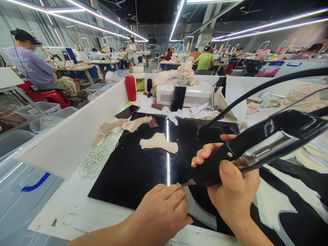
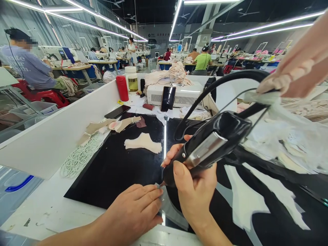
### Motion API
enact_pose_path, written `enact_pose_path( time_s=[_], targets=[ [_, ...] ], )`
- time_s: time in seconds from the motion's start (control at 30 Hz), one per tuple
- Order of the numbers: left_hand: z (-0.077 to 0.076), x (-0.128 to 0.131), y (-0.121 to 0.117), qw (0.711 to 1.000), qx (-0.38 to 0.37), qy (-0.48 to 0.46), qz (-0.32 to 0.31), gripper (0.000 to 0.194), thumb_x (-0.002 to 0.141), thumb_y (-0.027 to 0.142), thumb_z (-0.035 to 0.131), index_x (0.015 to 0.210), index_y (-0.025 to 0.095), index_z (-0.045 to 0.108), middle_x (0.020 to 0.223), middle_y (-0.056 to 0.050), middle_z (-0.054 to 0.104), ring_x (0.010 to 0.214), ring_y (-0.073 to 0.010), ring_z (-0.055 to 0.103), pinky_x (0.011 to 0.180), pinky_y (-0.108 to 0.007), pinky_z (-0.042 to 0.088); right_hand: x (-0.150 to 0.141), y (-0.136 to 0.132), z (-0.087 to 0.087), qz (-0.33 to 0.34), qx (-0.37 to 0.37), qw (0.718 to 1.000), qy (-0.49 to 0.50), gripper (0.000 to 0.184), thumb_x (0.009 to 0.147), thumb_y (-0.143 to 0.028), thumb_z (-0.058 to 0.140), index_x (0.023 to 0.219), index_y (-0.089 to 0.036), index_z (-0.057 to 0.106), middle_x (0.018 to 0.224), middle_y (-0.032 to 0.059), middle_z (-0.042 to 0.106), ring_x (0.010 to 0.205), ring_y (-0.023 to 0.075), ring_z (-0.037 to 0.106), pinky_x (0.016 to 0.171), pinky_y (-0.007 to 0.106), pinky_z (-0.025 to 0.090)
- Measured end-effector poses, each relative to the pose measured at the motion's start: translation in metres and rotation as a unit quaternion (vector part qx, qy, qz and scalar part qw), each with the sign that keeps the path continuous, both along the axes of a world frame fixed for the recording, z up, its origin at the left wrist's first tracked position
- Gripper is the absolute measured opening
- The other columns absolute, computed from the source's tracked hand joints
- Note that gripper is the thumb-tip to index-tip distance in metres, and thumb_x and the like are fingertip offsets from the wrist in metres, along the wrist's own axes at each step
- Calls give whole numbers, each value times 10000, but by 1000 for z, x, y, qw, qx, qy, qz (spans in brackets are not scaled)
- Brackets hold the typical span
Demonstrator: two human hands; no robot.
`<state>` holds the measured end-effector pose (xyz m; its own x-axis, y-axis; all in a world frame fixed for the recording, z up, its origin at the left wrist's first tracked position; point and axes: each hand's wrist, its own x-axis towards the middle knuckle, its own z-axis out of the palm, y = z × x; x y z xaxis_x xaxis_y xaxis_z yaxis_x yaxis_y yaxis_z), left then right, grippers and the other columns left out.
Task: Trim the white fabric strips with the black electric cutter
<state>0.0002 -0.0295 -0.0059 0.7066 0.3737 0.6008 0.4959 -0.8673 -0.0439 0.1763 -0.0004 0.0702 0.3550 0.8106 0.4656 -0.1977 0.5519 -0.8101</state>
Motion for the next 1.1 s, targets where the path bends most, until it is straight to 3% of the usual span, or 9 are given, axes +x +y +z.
enact_pose_path(
  time_s=[0.3,0.5,0.7,0.9,1.03,1.1],
  targets=[
    [-2,-1,-3,999,-2,32,3,316,1204,418,639,1067,170,778,1301,-85,843,1209,-186,782,822,-288,596,-1,1,-2,-5,2,1000,-17,355,984,-447,872,1239,-334,652,858,-50,698,644,187,701,570,348,627],
    [6,2,-1,1000,10,-23,5,373,1240,358,559,991,169,764,1205,-36,874,1125,-159,808,795,-293,609,-5,4,-4,7,2,1000,-10,445,955,-535,894,1267,-343,642,867,-61,709,651,182,697,592,343,624],
    [2,0,0,1000,2,16,3,321,1215,391,620,1036,168,765,1249,-62,861,1165,-168,798,813,-298,611,-7,4,-7,2,-19,1000,9,457,928,-538,933,1222,-329,652,857,-66,717,669,175,702,655,351,640],
    [7,-2,1,1000,-20,-6,-2,356,1256,367,519,1096,152,753,1243,-51,863,1158,-164,806,841,-306,600,4,-2,7,-2,-14,999,-29,586,912,-568,956,1356,-347,645,870,-56,754,673,194,713,630,365,648],
    [13,-4,2,1000,-32,0,2,375,1273,346,450,1152,147,744,1258,-60,863,1152,-181,814,868,-324,603,23,-15,19,-61,-16,996,-61,551,805,-545,1045,1187,-290,740,886,-6,800,781,224,781,773,406,713],
    [13,-5,2,999,-34,6,7,398,1279,339,413,1174,140,740,1268,-66,862,1150,-191,818,870,-337,608,32,-24,22,-61,-20,996,-55,500,799,-532,1046,1121,-281,757,862,-7,795,762,217,785,768,393,723]
  ],
)
